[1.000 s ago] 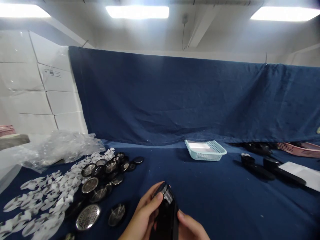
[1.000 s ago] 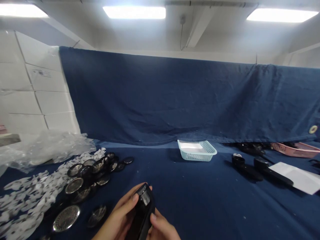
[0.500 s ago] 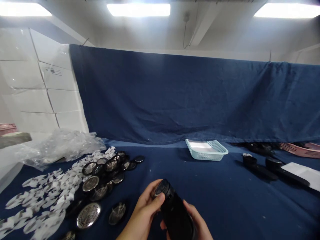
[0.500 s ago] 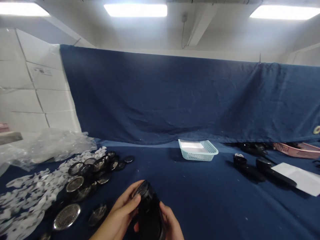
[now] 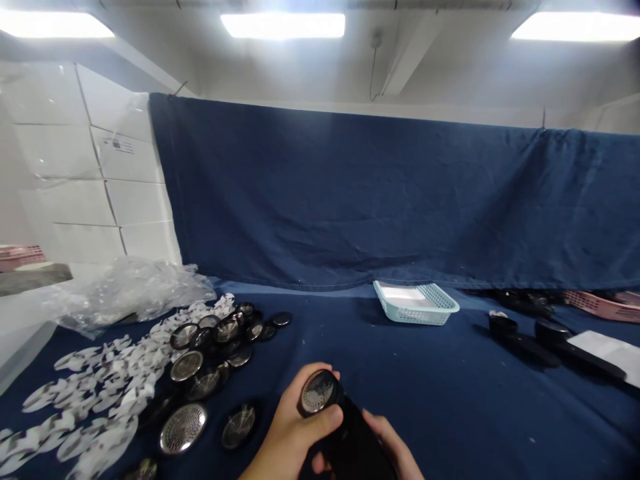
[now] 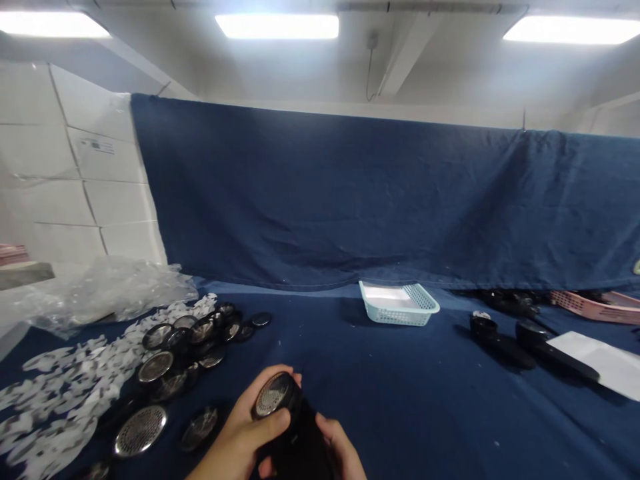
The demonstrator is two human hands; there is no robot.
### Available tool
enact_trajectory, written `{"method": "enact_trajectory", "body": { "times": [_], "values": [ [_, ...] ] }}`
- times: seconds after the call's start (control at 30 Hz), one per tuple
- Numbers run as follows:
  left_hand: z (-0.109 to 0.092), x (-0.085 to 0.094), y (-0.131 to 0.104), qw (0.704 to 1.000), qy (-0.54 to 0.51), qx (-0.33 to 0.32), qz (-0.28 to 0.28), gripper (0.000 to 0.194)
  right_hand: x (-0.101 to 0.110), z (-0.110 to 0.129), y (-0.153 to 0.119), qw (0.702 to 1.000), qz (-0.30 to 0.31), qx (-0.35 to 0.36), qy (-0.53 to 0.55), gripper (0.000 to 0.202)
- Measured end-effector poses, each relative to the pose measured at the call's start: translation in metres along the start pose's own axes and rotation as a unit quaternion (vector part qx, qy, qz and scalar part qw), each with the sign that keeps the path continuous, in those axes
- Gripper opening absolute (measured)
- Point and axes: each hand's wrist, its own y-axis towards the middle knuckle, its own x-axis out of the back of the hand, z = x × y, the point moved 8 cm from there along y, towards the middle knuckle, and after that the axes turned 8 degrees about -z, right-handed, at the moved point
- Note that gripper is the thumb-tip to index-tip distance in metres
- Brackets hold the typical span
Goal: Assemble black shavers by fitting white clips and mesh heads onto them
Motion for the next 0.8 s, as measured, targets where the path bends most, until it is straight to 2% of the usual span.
{"method": "enact_trajectory", "body": {
  "times": [0.1, 0.23, 0.3, 0.37, 0.43, 0.5, 0.6, 0.67, 0.7, 0.8],
  "values": [
    [-0.007, 0.001, -0.001, 0.999, 0.023, -0.029, -0.016, 0.055, -0.004, 0.0, -0.003, 0.999, -0.003, -0.038, 0.01, 0.067],
    [-0.012, 0.003, 0.0, 0.995, 0.057, -0.067, -0.037, 0.056, -0.005, 0.007, -0.013, 0.997, -0.047, -0.057, 0.002, 0.067],
    [-0.015, 0.006, -0.001, 0.991, 0.086, -0.087, -0.058, 0.054, -0.003, 0.009, -0.017, 0.996, -0.066, -0.055, -0.021, 0.059],
    [-0.02, 0.01, -0.003, 0.983, 0.11, -0.114, -0.095, 0.052, 0.003, 0.016, -0.017, 0.994, -0.093, -0.017, -0.056, 0.048],
    [-0.026, 0.015, -0.004, 0.975, 0.119, -0.133, -0.135, 0.05, 0.009, 0.025, -0.016, 0.985, -0.123, 0.056, -0.104, 0.06],
    [-0.028, 0.02, -0.005, 0.97, 0.115, -0.135, -0.165, 0.049, 0.012, 0.036, -0.016, 0.961, -0.142, 0.141, -0.189, 0.075],
    [-0.028, 0.023, -0.006, 0.967, 0.125, -0.139, -0.176, 0.048, 0.013, 0.049, -0.022, 0.88, -0.177, 0.247, -0.366, 0.08],
    [-0.028, 0.022, -0.007, 0.96, 0.155, -0.158, -0.169, 0.047, 0.016, 0.053, -0.025, 0.82, -0.2, 0.282, -0.456, 0.078],
    [-0.028, 0.021, -0.008, 0.956, 0.173, -0.17, -0.163, 0.047, 0.018, 0.053, -0.026, 0.8, -0.206, 0.29, -0.483, 0.077],
    [-0.029, 0.014, -0.01, 0.947, 0.209, -0.202, -0.138, 0.049, 0.024, 0.05, -0.024, 0.776, -0.196, 0.305, -0.515, 0.078]
  ]
}}
